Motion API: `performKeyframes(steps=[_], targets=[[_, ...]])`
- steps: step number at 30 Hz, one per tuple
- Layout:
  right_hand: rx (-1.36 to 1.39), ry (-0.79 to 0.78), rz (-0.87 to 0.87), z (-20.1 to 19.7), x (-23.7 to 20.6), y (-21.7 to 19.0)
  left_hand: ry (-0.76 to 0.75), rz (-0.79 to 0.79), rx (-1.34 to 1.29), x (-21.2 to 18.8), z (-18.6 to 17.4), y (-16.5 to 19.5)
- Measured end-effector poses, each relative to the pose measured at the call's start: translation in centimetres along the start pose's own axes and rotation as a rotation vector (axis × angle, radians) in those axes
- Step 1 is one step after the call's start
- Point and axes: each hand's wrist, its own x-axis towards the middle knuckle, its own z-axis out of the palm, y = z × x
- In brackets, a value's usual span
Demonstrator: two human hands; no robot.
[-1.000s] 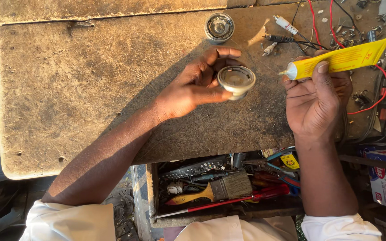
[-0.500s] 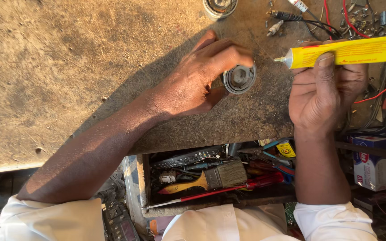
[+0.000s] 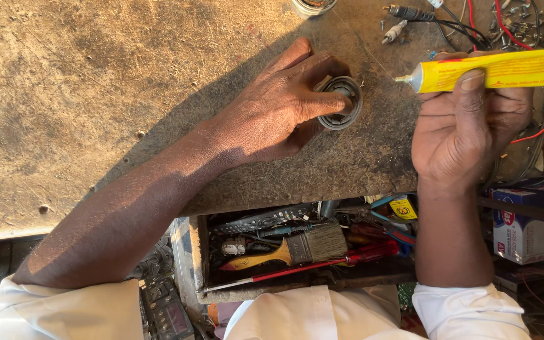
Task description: The person applies adhesive from a yellow tube into two small metal rings on a workbench. They then retrieve a wedding invitation card, open it, and use scissors to cut out a small rectangular piece of paper from the card.
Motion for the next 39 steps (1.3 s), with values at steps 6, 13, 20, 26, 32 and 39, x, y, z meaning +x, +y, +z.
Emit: performKeyframes(steps=[6,13,20,26,32,39], targets=[[-0.012,0.009,-0.011,-0.4,-0.1,0.2,0.000,-0.002,0.067,0.0,0.1,0.1],[-0.038,-0.002,-0.020,-0.1,-0.1,0.3,0.006,-0.001,0.033,-0.1,0.4,-0.3],[-0.068,-0.006,-0.035,-0.2,-0.1,0.3,-0.016,-0.013,0.036,-0.2,0.5,-0.4],[-0.066,0.016,-0.033,-0.5,-0.3,0.6,0.041,0.024,0.074,-0.2,0.5,-0.3],[-0.051,0.028,-0.037,-0.7,-0.2,0.9,0.081,0.008,0.028,-0.6,0.4,-0.4],[-0.053,0.026,-0.061,-0.5,-0.2,1.3,0.096,0.065,0.088,-0.7,0.1,-0.6]])
